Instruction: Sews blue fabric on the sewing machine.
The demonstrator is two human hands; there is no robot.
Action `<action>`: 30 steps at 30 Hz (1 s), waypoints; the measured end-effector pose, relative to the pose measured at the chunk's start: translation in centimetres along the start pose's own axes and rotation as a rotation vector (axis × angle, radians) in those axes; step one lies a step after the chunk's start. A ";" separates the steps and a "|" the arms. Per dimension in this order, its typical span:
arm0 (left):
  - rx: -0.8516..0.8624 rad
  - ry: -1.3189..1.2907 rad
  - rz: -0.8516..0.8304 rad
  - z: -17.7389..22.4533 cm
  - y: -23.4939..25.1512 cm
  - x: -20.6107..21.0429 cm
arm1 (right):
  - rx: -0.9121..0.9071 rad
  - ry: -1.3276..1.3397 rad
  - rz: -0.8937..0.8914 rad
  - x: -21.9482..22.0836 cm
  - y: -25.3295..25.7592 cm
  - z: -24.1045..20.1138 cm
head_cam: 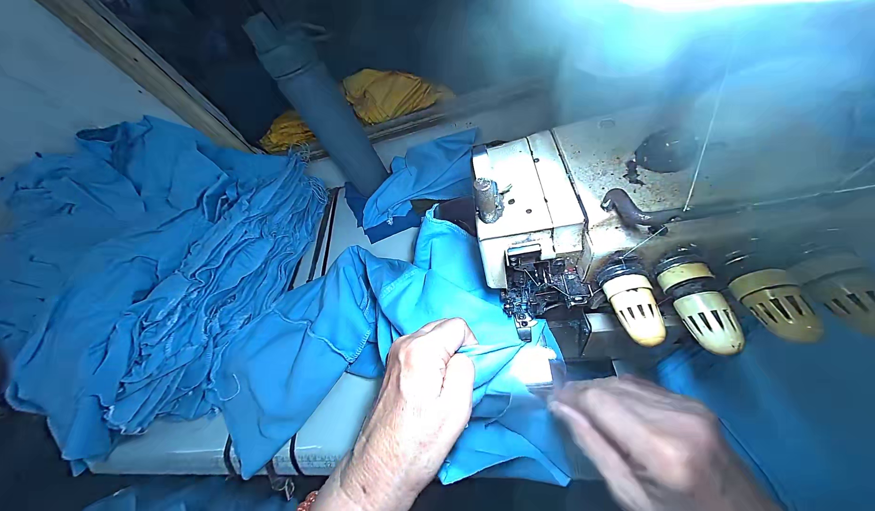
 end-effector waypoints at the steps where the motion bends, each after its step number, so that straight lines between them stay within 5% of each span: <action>1: 0.003 0.002 0.008 0.1 0.0 0.0 | 0.021 -0.002 0.064 -0.3 -0.2 0.9; 6: -0.021 0.000 0.005 0.2 -0.1 0.2 | -0.047 0.097 0.081 1.2 -1.8 -1.6; 13: -0.014 0.038 -0.001 0.2 0.1 0.4 | -0.276 -0.245 0.032 4.6 -0.4 -3.5; 17: 0.008 0.049 0.071 0.3 -0.1 0.3 | -0.111 0.041 -0.177 0.1 -0.9 -2.0; 22: -0.035 -0.064 0.039 0.2 -0.3 0.5 | 0.036 -0.138 -0.344 0.4 -2.0 4.0; 26: -0.004 -0.068 0.027 0.7 0.1 0.3 | 0.158 0.199 -0.073 -0.6 -0.9 3.4; 30: -0.004 0.190 0.066 1.7 0.7 0.2 | 0.147 0.402 0.194 0.8 -0.2 2.2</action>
Point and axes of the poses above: each hand's wrist, its own y-axis towards the middle knuckle, its own x-axis out of the palm, z = x × y, the point moved 8 cm from there along y, towards the middle knuckle, and after that the axes turned 15 degrees about x, right-handed, at the moved point
